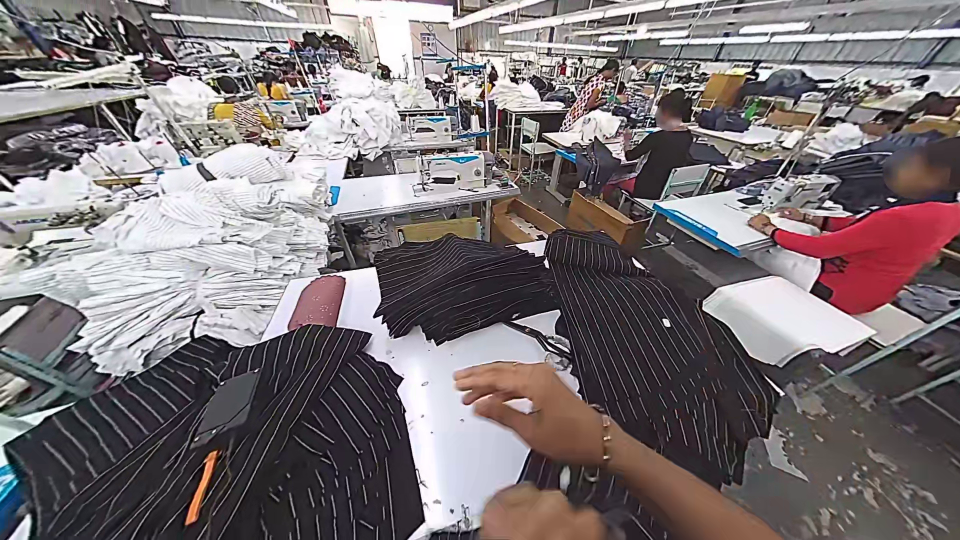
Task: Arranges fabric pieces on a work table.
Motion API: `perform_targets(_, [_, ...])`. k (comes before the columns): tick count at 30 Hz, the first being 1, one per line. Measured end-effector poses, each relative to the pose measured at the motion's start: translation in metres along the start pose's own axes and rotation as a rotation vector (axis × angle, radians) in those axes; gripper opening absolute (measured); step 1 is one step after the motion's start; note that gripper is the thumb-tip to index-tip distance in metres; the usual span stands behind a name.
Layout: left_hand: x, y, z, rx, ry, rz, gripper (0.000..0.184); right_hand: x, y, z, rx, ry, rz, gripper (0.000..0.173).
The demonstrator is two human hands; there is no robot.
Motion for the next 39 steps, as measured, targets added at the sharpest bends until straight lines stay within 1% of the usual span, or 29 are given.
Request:
perform_targets(2, [0.034, 0.013, 0.025, -0.064, -0.084, 0.231, 0.028, 0.001, 0.013, 0.011, -0.02, -0.263, -0.128, 0.037])
perform_targets(3, [0.047, 0.02, 0.037, -0.096, -0.097, 0.308, 0.029, 0.003, 0.018, 0.009, 0.004, -0.313, -0.143, 0.039])
perform_targets(4, [0.057, 0.027, 0.05, -0.13, -0.093, 0.367, 0.028, 0.002, 0.022, 0.001, 0.038, -0.275, -0.14, 0.038])
perform_targets(5, [0.064, 0.033, 0.064, -0.164, -0.092, 0.415, 0.029, -0.004, 0.024, -0.01, 0.062, -0.172, -0.155, 0.034])
perform_targets(7, [0.071, 0.044, 0.099, -0.262, -0.129, 0.479, 0.03, -0.042, 0.032, -0.041, 0.172, 0.052, -0.327, 0.028])
perform_targets(9, [0.075, 0.054, 0.139, -0.374, -0.142, 0.465, 0.02, -0.097, 0.044, -0.063, 0.341, 0.131, -0.513, 0.03])
perform_targets(10, [0.079, 0.059, 0.157, -0.4, -0.118, 0.446, 0.015, -0.121, 0.051, -0.062, 0.353, 0.137, -0.551, 0.028])
perform_targets(11, [0.086, 0.062, 0.17, -0.404, -0.086, 0.441, 0.011, -0.138, 0.054, -0.053, 0.323, 0.12, -0.559, 0.026])
perform_targets(12, [0.097, 0.067, 0.179, -0.391, -0.044, 0.462, 0.008, -0.147, 0.055, -0.039, 0.272, 0.099, -0.552, 0.027])
perform_targets(13, [0.112, 0.073, 0.185, -0.345, -0.002, 0.512, 0.011, -0.151, 0.052, -0.021, 0.216, 0.097, -0.554, 0.03])
perform_targets(14, [0.131, 0.08, 0.187, -0.259, 0.039, 0.596, 0.023, -0.154, 0.048, -0.003, 0.159, 0.112, -0.573, 0.032])
perform_targets(16, [0.18, 0.095, 0.183, -0.07, 0.156, 0.803, 0.058, -0.154, 0.031, 0.034, 0.051, 0.225, -0.613, 0.031])
perform_targets(17, [0.208, 0.099, 0.178, -0.01, 0.191, 0.909, 0.062, -0.15, 0.018, 0.053, -0.007, 0.304, -0.604, 0.028])
perform_targets(18, [0.235, 0.098, 0.175, -0.005, 0.212, 0.956, 0.054, -0.141, 0.002, 0.072, -0.083, 0.398, -0.55, 0.023])
perform_targets(19, [0.256, 0.088, 0.175, -0.058, 0.215, 0.937, 0.041, -0.126, -0.016, 0.092, -0.176, 0.503, -0.462, 0.019])
perform_targets(20, [0.27, 0.07, 0.182, -0.145, 0.211, 0.851, 0.028, -0.108, -0.034, 0.113, -0.297, 0.605, -0.349, 0.021])
perform_targets(21, [0.278, 0.045, 0.193, -0.226, 0.199, 0.726, 0.021, -0.086, -0.05, 0.135, -0.439, 0.702, -0.219, 0.024])
perform_targets(22, [0.281, 0.02, 0.205, -0.292, 0.18, 0.592, 0.019, -0.062, -0.063, 0.154, -0.581, 0.787, -0.081, 0.025])
perform_targets(23, [0.283, -0.002, 0.217, -0.344, 0.146, 0.477, 0.02, -0.042, -0.074, 0.17, -0.679, 0.841, 0.032, 0.024])
perform_targets(25, [0.291, -0.031, 0.235, -0.423, 0.053, 0.336, 0.02, -0.024, -0.093, 0.196, -0.77, 0.895, 0.17, 0.024])
perform_targets(26, [0.3, -0.039, 0.239, -0.45, 0.022, 0.292, 0.019, -0.028, -0.1, 0.207, -0.794, 0.906, 0.194, 0.021])
perform_targets(28, [0.329, -0.042, 0.234, -0.476, -0.004, 0.267, 0.019, -0.061, -0.112, 0.225, -0.8, 0.929, 0.151, 0.023])
perform_targets(30, [0.372, -0.026, 0.214, -0.457, -0.009, 0.323, 0.02, -0.116, -0.12, 0.238, -0.763, 0.936, 0.012, 0.029])
perform_targets(32, [0.419, 0.007, 0.18, -0.385, -0.025, 0.417, 0.024, -0.187, -0.12, 0.24, -0.663, 0.894, -0.215, 0.031])
perform_targets(34, [0.456, 0.051, 0.14, -0.308, -0.079, 0.562, 0.024, -0.262, -0.108, 0.23, -0.461, 0.818, -0.55, 0.032])
perform_targets(35, [0.467, 0.076, 0.119, -0.265, -0.097, 0.684, 0.025, -0.295, -0.095, 0.221, -0.334, 0.759, -0.724, 0.033])
perform_targets(36, [0.473, 0.1, 0.1, -0.219, -0.098, 0.824, 0.026, -0.318, -0.079, 0.209, -0.258, 0.714, -0.834, 0.035])
perform_targets(37, [0.472, 0.121, 0.084, -0.19, -0.105, 0.94, 0.027, -0.331, -0.061, 0.199, -0.258, 0.68, -0.883, 0.036])
perform_targets(39, [0.454, 0.152, 0.06, -0.212, -0.127, 1.077, 0.031, -0.331, -0.021, 0.18, -0.41, 0.647, -0.862, 0.033])
Point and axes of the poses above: each hand's wrist, its own y-axis away from the middle knuckle, its own z-axis out of the back of the hand, x = y × z, the point moved 8 cm from there along -y, towards the middle knuckle, and after that the axes turned 12 degrees about x, right-handed, at the moved point
